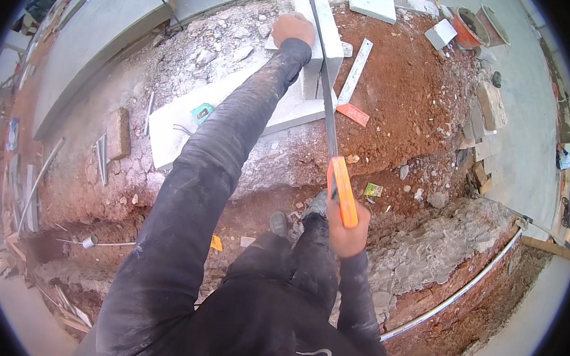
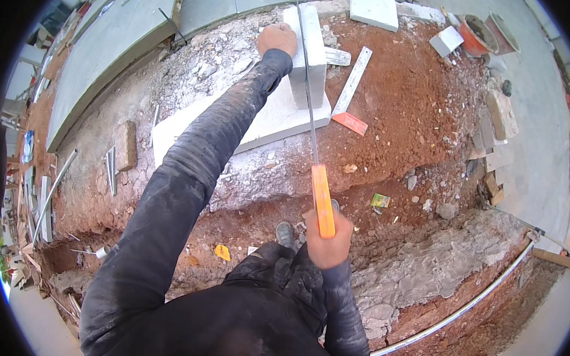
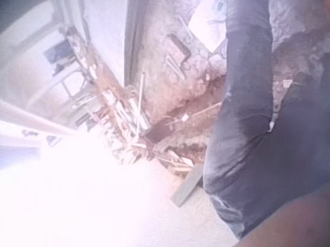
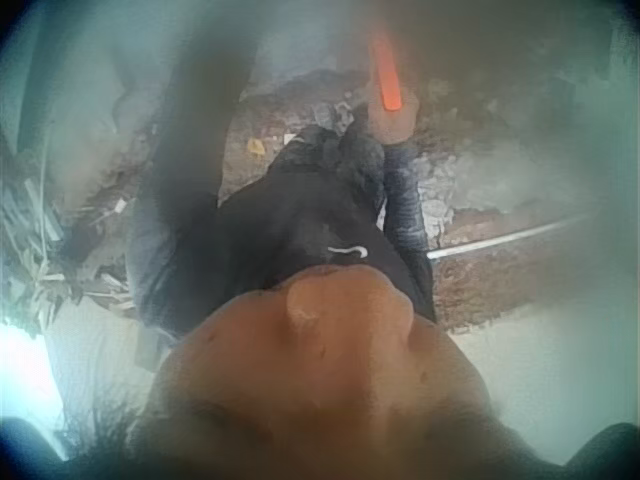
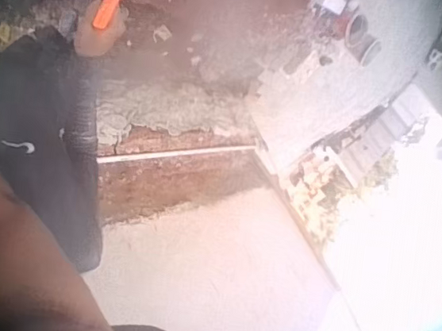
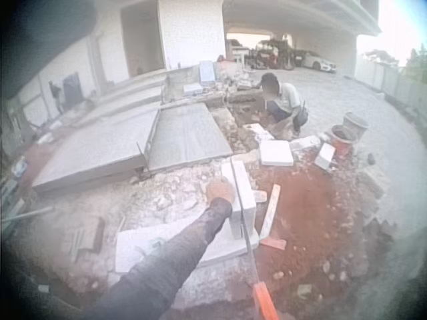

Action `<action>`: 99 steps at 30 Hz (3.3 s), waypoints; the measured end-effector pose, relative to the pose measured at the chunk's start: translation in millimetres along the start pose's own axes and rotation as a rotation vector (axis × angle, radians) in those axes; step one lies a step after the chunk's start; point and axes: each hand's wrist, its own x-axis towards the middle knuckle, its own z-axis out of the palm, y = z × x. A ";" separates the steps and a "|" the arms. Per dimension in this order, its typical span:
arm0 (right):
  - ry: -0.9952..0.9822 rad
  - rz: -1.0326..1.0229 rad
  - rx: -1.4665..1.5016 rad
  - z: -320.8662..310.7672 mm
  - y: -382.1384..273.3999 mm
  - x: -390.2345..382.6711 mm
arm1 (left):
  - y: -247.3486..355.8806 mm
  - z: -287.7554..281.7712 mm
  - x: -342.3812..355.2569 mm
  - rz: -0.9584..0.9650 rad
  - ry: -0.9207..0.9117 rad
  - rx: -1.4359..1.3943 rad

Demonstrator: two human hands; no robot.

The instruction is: The person uses a hand saw to cut a white rectangular block placed on a larger tile. They hold the block steady with their left hand and saw with their right hand. After completing the cut, they separate the block into two pieces and place them on the ground.

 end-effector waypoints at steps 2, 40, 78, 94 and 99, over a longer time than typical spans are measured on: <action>0.009 0.041 -0.069 -12.7 -3.8 -52.9 | -0.7 4.8 -5.6 -0.007 -0.008 -0.044; -0.194 -0.052 0.069 150.3 -44.3 -7.8 | -215.9 -97.9 108.6 -0.352 -0.274 -0.816; -0.034 0.030 -0.022 139.9 -31.1 -97.3 | -158.6 -134.4 56.4 -0.084 -0.014 0.000; -0.035 0.067 -0.079 125.6 -27.5 -123.4 | -154.9 -123.7 62.4 -0.069 0.045 -0.161; -0.011 -0.143 -0.006 175.9 -18.6 14.2 | -150.2 -106.0 84.3 -0.089 0.020 -0.012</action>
